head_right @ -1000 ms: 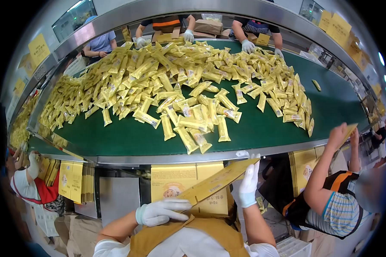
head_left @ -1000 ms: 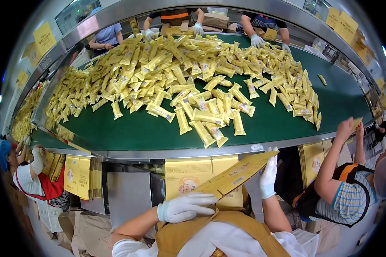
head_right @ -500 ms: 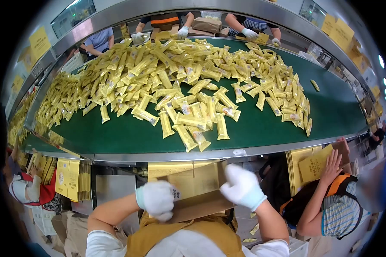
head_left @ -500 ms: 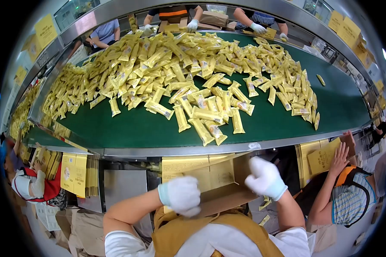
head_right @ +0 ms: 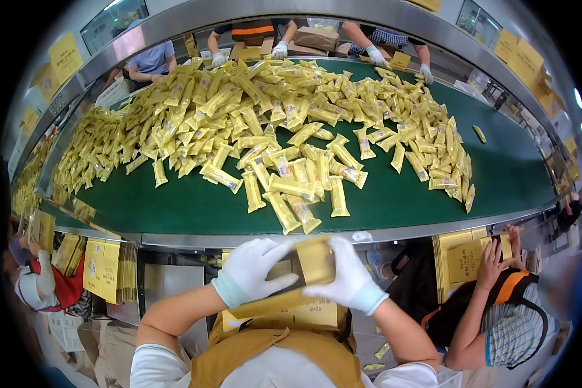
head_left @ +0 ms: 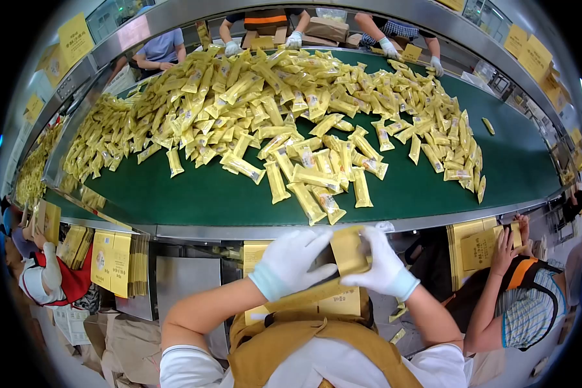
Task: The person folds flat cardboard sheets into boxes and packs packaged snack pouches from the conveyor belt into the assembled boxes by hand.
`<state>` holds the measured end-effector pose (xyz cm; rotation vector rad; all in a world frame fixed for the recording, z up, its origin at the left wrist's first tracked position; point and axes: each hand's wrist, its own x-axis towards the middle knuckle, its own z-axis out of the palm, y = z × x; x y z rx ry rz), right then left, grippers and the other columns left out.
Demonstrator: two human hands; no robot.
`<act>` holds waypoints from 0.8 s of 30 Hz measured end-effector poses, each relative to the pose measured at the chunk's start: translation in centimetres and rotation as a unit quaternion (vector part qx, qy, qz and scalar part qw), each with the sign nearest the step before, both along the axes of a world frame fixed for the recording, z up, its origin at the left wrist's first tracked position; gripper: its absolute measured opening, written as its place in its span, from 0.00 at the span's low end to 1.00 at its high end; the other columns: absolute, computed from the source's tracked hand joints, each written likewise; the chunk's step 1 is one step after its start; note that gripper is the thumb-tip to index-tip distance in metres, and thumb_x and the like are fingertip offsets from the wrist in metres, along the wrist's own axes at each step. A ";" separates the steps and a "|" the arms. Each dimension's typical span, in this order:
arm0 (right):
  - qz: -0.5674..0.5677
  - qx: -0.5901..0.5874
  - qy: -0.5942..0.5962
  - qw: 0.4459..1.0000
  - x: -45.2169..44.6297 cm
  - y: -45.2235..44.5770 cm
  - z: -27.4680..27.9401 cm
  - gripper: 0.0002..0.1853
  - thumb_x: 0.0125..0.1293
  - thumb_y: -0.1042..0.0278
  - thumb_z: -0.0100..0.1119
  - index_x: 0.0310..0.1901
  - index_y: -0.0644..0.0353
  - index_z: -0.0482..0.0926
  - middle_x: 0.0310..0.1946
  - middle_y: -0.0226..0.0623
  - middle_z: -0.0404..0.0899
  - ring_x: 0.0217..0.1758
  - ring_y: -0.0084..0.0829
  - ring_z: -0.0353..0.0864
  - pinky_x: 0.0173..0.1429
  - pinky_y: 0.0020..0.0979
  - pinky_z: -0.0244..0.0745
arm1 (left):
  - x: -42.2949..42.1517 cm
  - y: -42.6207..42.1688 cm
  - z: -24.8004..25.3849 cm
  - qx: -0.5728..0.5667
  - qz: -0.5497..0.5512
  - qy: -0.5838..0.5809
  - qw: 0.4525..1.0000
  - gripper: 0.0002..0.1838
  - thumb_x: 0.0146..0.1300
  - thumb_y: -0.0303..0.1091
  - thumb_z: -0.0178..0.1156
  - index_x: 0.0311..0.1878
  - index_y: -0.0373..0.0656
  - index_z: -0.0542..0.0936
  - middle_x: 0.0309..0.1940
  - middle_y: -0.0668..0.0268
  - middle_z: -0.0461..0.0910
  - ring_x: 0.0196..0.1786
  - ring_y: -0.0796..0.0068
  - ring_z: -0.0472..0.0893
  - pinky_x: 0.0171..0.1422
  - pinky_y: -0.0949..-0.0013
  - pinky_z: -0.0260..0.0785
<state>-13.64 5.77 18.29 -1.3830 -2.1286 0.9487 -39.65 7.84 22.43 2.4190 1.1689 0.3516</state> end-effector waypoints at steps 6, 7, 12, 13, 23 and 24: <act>-0.116 -0.013 0.077 0.990 -2.5 -0.8 -4.9 0.65 0.48 0.59 0.83 0.78 0.70 0.45 0.72 0.55 0.56 0.77 0.49 0.58 0.79 0.42 0.57 | 1.3 -2.1 -3.5 0.083 -0.078 0.107 0.988 0.55 0.46 0.72 0.67 0.77 0.58 0.67 0.74 0.40 0.60 0.77 0.32 0.53 0.71 0.23 0.46; -0.094 -0.007 0.090 0.991 -2.6 -0.9 -5.2 0.65 0.48 0.59 0.83 0.78 0.70 0.45 0.73 0.55 0.55 0.77 0.49 0.57 0.79 0.42 0.57 | 1.4 -2.4 -3.8 0.066 -0.073 0.122 0.988 0.55 0.46 0.73 0.66 0.78 0.59 0.65 0.75 0.40 0.58 0.77 0.33 0.53 0.72 0.23 0.45; -0.147 -0.261 0.559 0.773 0.9 0.4 -8.5 0.39 0.75 0.47 0.54 0.77 0.63 0.55 0.72 0.51 0.66 0.75 0.45 0.66 0.79 0.44 0.60 | 0.7 -1.9 -1.5 -0.021 -0.065 0.154 0.986 0.58 0.45 0.66 0.69 0.80 0.53 0.60 0.76 0.37 0.55 0.78 0.33 0.53 0.78 0.32 0.44; -0.186 -0.245 0.595 0.743 2.3 0.6 -9.8 0.36 0.77 0.43 0.49 0.74 0.63 0.61 0.72 0.49 0.66 0.74 0.44 0.67 0.78 0.44 0.62 | -0.1 -1.6 -1.4 -0.012 -0.038 0.067 0.997 0.59 0.46 0.64 0.70 0.80 0.50 0.59 0.76 0.38 0.55 0.78 0.34 0.54 0.78 0.36 0.47; -0.255 -0.059 0.305 0.916 0.1 -3.0 -6.8 0.37 0.75 0.73 0.49 0.81 0.61 0.44 0.77 0.47 0.59 0.77 0.42 0.63 0.77 0.36 0.61 | -3.2 -4.3 -13.5 -0.541 0.147 -0.634 0.533 0.37 0.73 0.52 0.49 0.78 0.39 0.59 0.73 0.53 0.68 0.73 0.54 0.70 0.78 0.55 0.62; -0.212 0.015 0.163 0.963 0.2 -3.3 -5.4 0.42 0.68 0.79 0.43 0.80 0.66 0.34 0.74 0.64 0.60 0.75 0.49 0.68 0.75 0.40 0.65 | -3.2 -5.1 -15.8 -0.557 0.138 -0.644 0.506 0.36 0.76 0.53 0.45 0.78 0.39 0.59 0.72 0.53 0.69 0.72 0.55 0.72 0.77 0.55 0.63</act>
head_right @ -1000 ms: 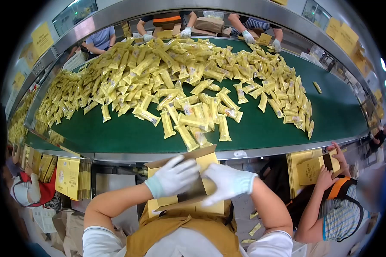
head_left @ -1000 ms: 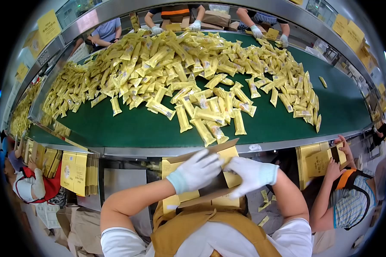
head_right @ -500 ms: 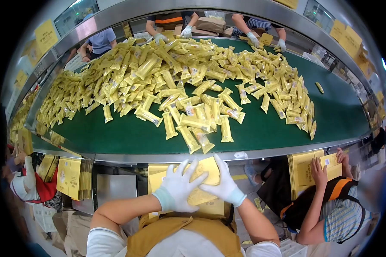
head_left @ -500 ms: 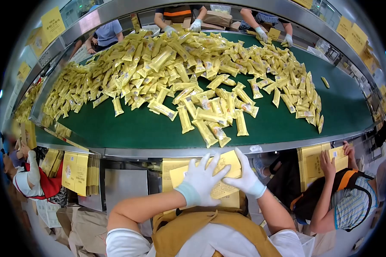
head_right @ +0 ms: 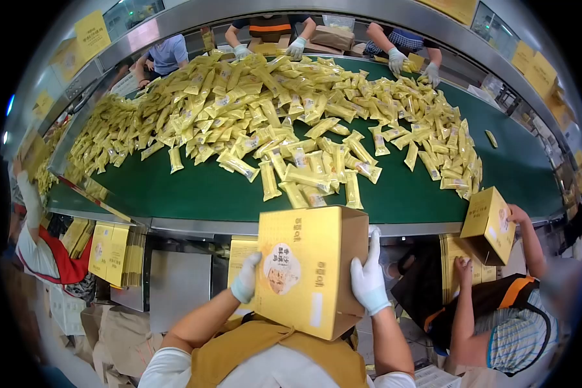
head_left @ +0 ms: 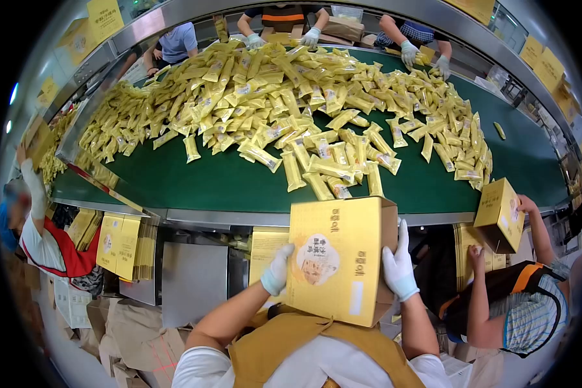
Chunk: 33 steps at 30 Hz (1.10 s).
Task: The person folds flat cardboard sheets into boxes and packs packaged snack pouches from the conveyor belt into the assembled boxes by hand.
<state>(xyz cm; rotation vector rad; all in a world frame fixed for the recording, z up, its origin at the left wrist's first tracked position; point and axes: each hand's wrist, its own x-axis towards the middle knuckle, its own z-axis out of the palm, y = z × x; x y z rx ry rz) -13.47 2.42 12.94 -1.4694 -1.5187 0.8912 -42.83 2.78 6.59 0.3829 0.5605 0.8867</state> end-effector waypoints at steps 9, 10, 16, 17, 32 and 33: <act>0.070 -0.065 -0.293 0.951 -7.8 -0.3 7.6 0.52 0.57 0.74 0.53 0.79 0.67 0.35 0.39 0.65 0.81 0.32 0.63 0.81 0.39 0.54 0.78 | -1.6 0.5 -14.4 0.074 0.023 0.323 0.943 0.37 0.81 0.60 0.33 0.70 0.36 0.71 0.62 0.57 0.79 0.60 0.67 0.79 0.69 0.66 0.68; 0.077 -0.037 -0.296 0.951 -8.2 -0.6 7.3 0.52 0.56 0.75 0.54 0.79 0.69 0.35 0.34 0.64 0.80 0.28 0.62 0.80 0.36 0.53 0.78 | -2.0 1.1 -17.7 0.092 0.019 0.299 0.950 0.37 0.81 0.60 0.33 0.70 0.36 0.71 0.62 0.57 0.79 0.61 0.67 0.78 0.70 0.67 0.68; 0.109 -0.028 -0.307 0.945 -8.1 -3.7 6.3 0.52 0.54 0.78 0.54 0.78 0.74 0.37 0.23 0.61 0.78 0.20 0.59 0.77 0.28 0.51 0.75 | -0.8 -2.3 -17.0 -0.033 0.087 0.230 0.969 0.32 0.80 0.56 0.38 0.69 0.38 0.72 0.57 0.58 0.82 0.57 0.64 0.80 0.67 0.63 0.69; 0.104 -0.032 -0.300 0.948 -8.0 -3.9 5.7 0.52 0.54 0.78 0.54 0.78 0.74 0.36 0.23 0.61 0.78 0.20 0.59 0.78 0.28 0.51 0.75 | -1.4 -2.5 -22.7 -0.040 0.079 0.253 0.963 0.30 0.80 0.54 0.39 0.69 0.39 0.72 0.54 0.57 0.83 0.56 0.62 0.81 0.65 0.60 0.70; 0.083 -0.097 -0.343 0.931 -11.6 -1.4 3.0 0.51 0.59 0.66 0.57 0.78 0.75 0.38 0.26 0.57 0.81 0.25 0.58 0.82 0.34 0.52 0.79 | -3.5 0.5 5.9 0.214 -0.100 0.666 0.707 0.34 0.72 0.59 0.50 0.69 0.42 0.71 0.48 0.42 0.83 0.54 0.39 0.81 0.61 0.49 0.71; 0.081 -0.092 -0.338 0.933 -11.4 -1.4 3.0 0.51 0.60 0.65 0.57 0.78 0.75 0.38 0.26 0.57 0.81 0.25 0.58 0.81 0.33 0.52 0.79 | -3.8 0.3 5.8 0.222 -0.101 0.641 0.728 0.33 0.73 0.57 0.50 0.69 0.41 0.71 0.49 0.43 0.83 0.54 0.39 0.80 0.61 0.51 0.72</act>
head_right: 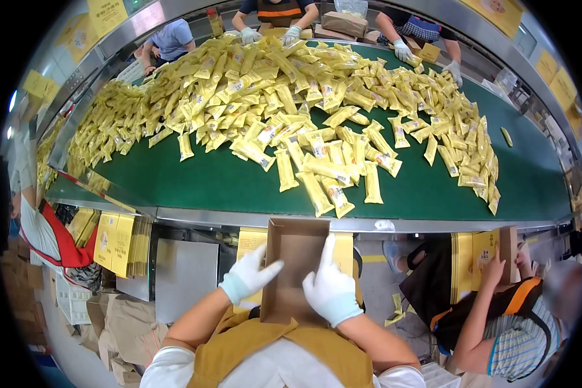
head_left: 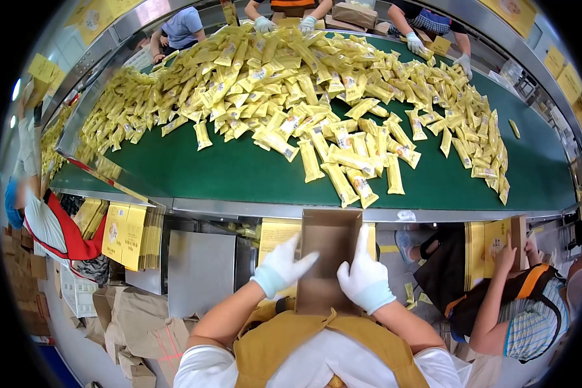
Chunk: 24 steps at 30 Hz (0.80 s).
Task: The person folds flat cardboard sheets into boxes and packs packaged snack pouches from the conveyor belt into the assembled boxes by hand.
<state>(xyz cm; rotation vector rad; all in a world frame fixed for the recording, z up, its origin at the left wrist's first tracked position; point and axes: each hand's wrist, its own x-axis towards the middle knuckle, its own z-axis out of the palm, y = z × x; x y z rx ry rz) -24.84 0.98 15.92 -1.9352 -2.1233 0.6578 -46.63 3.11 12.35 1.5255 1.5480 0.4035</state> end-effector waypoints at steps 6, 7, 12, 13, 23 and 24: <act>-0.045 0.035 0.258 0.965 4.5 -0.1 -3.8 0.39 0.73 0.62 0.52 0.80 0.64 0.46 0.53 0.68 0.79 0.37 0.61 0.85 0.41 0.49 0.81 | -5.5 -1.7 -4.6 -0.071 0.026 -0.223 0.972 0.23 0.78 0.40 0.48 0.68 0.35 0.71 0.53 0.54 0.83 0.57 0.66 0.82 0.61 0.65 0.72; -0.031 0.096 0.279 0.955 5.6 0.2 -5.9 0.38 0.74 0.64 0.51 0.79 0.63 0.48 0.57 0.67 0.77 0.44 0.58 0.85 0.46 0.46 0.81 | -5.2 -2.1 -4.2 -0.025 0.049 -0.258 0.965 0.24 0.79 0.37 0.48 0.71 0.34 0.68 0.60 0.58 0.79 0.62 0.74 0.76 0.67 0.67 0.69; -0.105 0.020 0.277 0.955 5.1 -0.8 -15.2 0.29 0.75 0.69 0.48 0.76 0.63 0.60 0.68 0.61 0.68 0.62 0.52 0.76 0.69 0.43 0.68 | -1.0 -2.7 -13.6 0.234 0.112 -0.102 0.960 0.33 0.70 0.29 0.54 0.76 0.32 0.60 0.71 0.41 0.66 0.73 0.41 0.67 0.78 0.52 0.59; -0.071 0.072 0.259 0.961 3.8 0.0 -15.3 0.28 0.74 0.70 0.49 0.74 0.62 0.63 0.65 0.59 0.70 0.62 0.54 0.75 0.69 0.44 0.68 | 0.2 -1.7 -14.0 0.283 0.100 -0.052 0.952 0.33 0.68 0.27 0.54 0.76 0.32 0.61 0.71 0.40 0.66 0.72 0.39 0.67 0.78 0.51 0.59; -0.009 0.173 -0.012 0.985 4.2 18.9 -7.8 0.52 0.48 0.39 0.76 0.74 0.48 0.65 0.76 0.60 0.50 0.78 0.69 0.47 0.76 0.69 0.44 | 1.7 22.1 -3.3 0.375 -0.154 0.154 0.901 0.35 0.57 0.58 0.69 0.68 0.63 0.76 0.73 0.57 0.66 0.78 0.40 0.56 0.76 0.27 0.47; 0.008 0.151 -0.034 0.988 3.2 20.0 -7.7 0.56 0.44 0.35 0.77 0.75 0.46 0.64 0.77 0.60 0.48 0.78 0.71 0.45 0.75 0.70 0.43 | 2.6 23.8 -3.9 0.351 -0.152 0.196 0.903 0.36 0.57 0.62 0.67 0.68 0.63 0.76 0.74 0.59 0.65 0.79 0.40 0.54 0.76 0.25 0.46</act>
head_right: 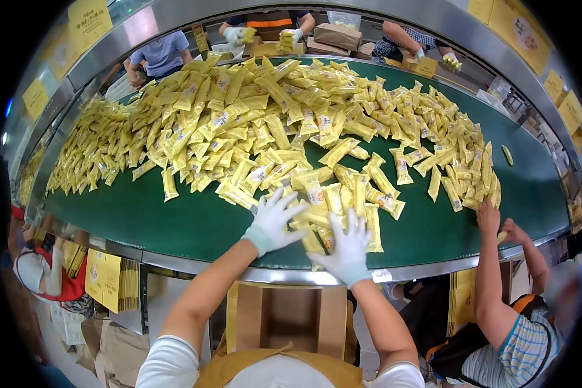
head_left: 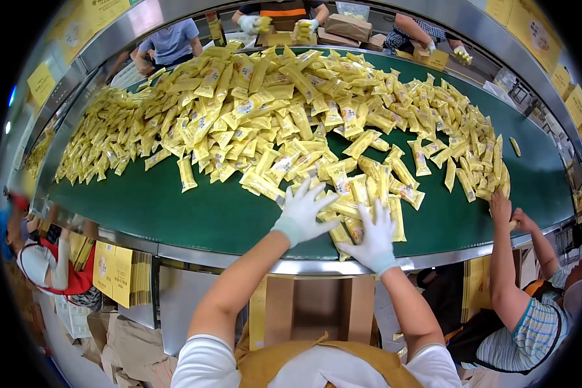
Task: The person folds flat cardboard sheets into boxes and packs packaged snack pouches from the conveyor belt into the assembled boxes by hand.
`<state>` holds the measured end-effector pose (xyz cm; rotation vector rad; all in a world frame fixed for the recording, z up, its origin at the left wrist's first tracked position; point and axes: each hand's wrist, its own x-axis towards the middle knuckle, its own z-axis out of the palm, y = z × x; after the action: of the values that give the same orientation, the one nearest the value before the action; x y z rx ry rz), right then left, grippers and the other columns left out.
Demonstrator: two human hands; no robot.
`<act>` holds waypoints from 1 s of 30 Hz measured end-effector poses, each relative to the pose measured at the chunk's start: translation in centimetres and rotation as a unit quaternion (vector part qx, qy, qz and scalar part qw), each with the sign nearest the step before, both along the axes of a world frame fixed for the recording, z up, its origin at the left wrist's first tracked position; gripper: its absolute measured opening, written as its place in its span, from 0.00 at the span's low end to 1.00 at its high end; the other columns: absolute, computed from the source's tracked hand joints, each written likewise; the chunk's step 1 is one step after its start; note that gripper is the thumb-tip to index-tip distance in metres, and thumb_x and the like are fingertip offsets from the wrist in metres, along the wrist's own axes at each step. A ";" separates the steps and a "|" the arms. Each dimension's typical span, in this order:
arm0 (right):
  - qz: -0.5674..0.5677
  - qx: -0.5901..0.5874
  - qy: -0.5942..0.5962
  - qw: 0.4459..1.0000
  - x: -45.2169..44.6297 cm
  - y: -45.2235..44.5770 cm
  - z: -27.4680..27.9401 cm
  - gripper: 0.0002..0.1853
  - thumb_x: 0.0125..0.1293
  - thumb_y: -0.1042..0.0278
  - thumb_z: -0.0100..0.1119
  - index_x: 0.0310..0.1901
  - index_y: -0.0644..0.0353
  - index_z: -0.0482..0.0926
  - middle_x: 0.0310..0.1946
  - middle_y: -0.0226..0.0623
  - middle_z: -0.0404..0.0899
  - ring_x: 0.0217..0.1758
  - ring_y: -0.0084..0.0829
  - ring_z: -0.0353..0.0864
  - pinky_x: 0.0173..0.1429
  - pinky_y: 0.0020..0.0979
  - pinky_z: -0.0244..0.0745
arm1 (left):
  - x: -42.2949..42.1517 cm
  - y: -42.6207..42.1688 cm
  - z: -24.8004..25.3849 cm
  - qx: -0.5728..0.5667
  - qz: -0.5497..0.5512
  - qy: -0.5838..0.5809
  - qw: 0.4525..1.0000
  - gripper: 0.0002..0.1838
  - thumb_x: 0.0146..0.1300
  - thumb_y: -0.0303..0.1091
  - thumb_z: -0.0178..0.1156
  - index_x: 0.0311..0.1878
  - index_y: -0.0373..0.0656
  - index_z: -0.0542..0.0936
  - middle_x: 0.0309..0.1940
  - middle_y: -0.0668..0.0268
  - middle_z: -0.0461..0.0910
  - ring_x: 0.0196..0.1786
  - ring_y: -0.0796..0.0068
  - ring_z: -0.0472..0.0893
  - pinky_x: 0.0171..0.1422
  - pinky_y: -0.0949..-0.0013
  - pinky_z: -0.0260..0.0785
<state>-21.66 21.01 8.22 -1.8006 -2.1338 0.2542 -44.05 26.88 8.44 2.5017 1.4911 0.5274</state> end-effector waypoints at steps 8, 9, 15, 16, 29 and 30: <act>0.087 0.019 -0.051 0.995 -1.8 8.4 -1.6 0.53 0.45 0.39 0.71 0.76 0.39 0.63 0.77 0.48 0.55 0.78 0.76 0.42 0.75 0.67 0.51 | -1.5 5.1 -0.6 -0.058 0.148 0.086 0.984 0.35 0.53 0.70 0.63 0.60 0.61 0.83 0.75 0.62 0.66 0.82 0.41 0.46 0.75 0.26 0.47; 0.118 0.019 -0.058 0.991 -1.6 8.6 -1.4 0.52 0.45 0.40 0.71 0.76 0.40 0.63 0.77 0.48 0.57 0.78 0.76 0.43 0.75 0.67 0.52 | -2.3 4.7 -0.7 -0.059 0.148 0.088 0.983 0.35 0.53 0.70 0.63 0.59 0.60 0.83 0.74 0.62 0.66 0.82 0.41 0.47 0.75 0.27 0.46; 0.217 0.015 -0.053 0.975 1.1 4.7 -1.6 0.48 0.53 0.43 0.68 0.74 0.51 0.62 0.72 0.43 0.65 0.76 0.71 0.53 0.76 0.64 0.50 | -6.7 -1.8 -3.2 -0.007 0.117 0.107 0.987 0.45 0.57 0.70 0.60 0.72 0.51 0.71 0.72 0.57 0.68 0.80 0.47 0.54 0.78 0.31 0.40; 0.205 0.010 -0.052 0.977 1.8 3.9 -2.0 0.47 0.55 0.42 0.67 0.74 0.51 0.62 0.72 0.43 0.66 0.75 0.69 0.54 0.76 0.63 0.50 | -7.3 -2.7 -2.8 -0.005 0.101 0.124 0.987 0.49 0.57 0.71 0.60 0.75 0.49 0.67 0.72 0.57 0.67 0.80 0.47 0.54 0.79 0.33 0.41; 0.092 0.000 0.043 0.995 4.5 0.4 -2.8 0.24 0.63 0.66 0.64 0.61 0.57 0.76 0.49 0.44 0.79 0.53 0.49 0.76 0.62 0.46 0.69 | -13.6 -7.8 -2.6 0.052 -0.190 0.092 0.976 0.36 0.50 0.43 0.73 0.66 0.55 0.77 0.62 0.60 0.75 0.68 0.56 0.71 0.79 0.47 0.55; 0.091 -0.002 0.021 0.996 5.0 0.4 -2.6 0.22 0.62 0.67 0.64 0.58 0.57 0.76 0.47 0.45 0.78 0.52 0.50 0.76 0.60 0.46 0.71 | -13.9 -7.9 -2.4 0.011 -0.179 0.101 0.979 0.34 0.50 0.42 0.73 0.64 0.54 0.77 0.59 0.61 0.76 0.66 0.56 0.72 0.78 0.48 0.57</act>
<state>-16.62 21.37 5.65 -1.5885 -2.2709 0.3365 -57.95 18.94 6.01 2.8214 1.0528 0.2370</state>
